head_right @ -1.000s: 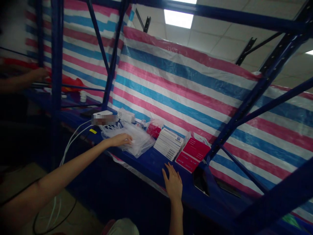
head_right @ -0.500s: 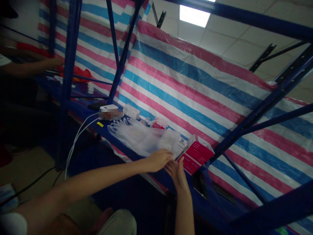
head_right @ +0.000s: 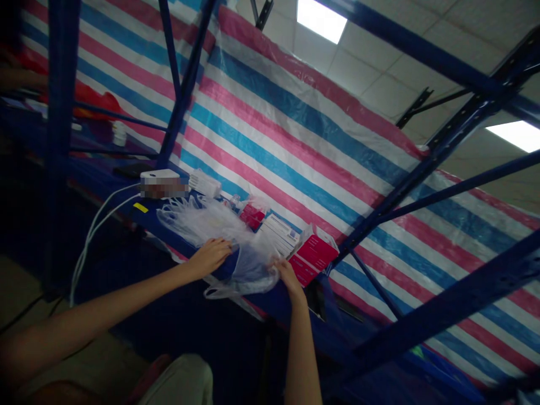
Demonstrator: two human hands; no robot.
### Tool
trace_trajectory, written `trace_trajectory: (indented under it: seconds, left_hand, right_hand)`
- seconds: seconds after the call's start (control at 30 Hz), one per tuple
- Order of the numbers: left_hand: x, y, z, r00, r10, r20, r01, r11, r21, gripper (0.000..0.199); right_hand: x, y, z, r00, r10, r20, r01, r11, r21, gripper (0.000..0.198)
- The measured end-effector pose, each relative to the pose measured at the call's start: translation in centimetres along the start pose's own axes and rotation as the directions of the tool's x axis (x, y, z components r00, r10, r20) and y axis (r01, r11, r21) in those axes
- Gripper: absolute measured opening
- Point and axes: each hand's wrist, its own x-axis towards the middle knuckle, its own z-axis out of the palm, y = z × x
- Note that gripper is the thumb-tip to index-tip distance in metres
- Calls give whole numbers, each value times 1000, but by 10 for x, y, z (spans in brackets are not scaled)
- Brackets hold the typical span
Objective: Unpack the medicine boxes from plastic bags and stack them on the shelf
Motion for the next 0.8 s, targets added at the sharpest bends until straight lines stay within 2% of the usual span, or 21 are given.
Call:
trace_trajectory:
  seconds: [0.07,0.13,0.2,0.27,0.3,0.4,0.43,0.5,0.6,0.8]
  left_hand:
    - [-4,-17,5,994,106,41,-106,994,17,22]
    - [-6,-20,10,977,210,43,-211,978,-1,21]
    - [-5,-10,13,965,260,26,-260,965,-19,21]
    - [-2,6,17,961,276,16,-275,960,-49,24]
    - [-1,13,20,959,282,18,-280,957,-74,26]
    - [3,28,29,949,311,51,-299,939,-169,31]
    - [3,30,32,946,318,66,-299,932,-203,32]
    - [4,31,37,942,325,89,-292,919,-267,33]
    - [5,30,37,939,330,101,-281,901,-331,34]
    - [5,35,27,916,395,73,-336,853,-400,42]
  right_hand:
    - [5,-9,-8,991,30,-130,-61,967,-247,30]
    - [0,-20,-14,957,-23,-288,-118,879,-462,35]
    - [-16,-32,-10,884,-189,-427,-139,767,-627,37]
    - [-40,-37,8,784,-392,-480,-131,652,-747,36]
    - [-53,-36,22,781,-430,-452,-114,614,-781,36]
    - [-84,-18,67,912,-335,-235,11,594,-805,34]
    - [-90,-9,79,931,-301,-206,17,600,-800,31]
    - [-97,7,91,940,-279,-194,22,618,-786,26]
    - [-97,20,89,933,-300,-200,48,655,-754,25]
    - [-97,9,72,930,-292,-224,57,716,-696,27]
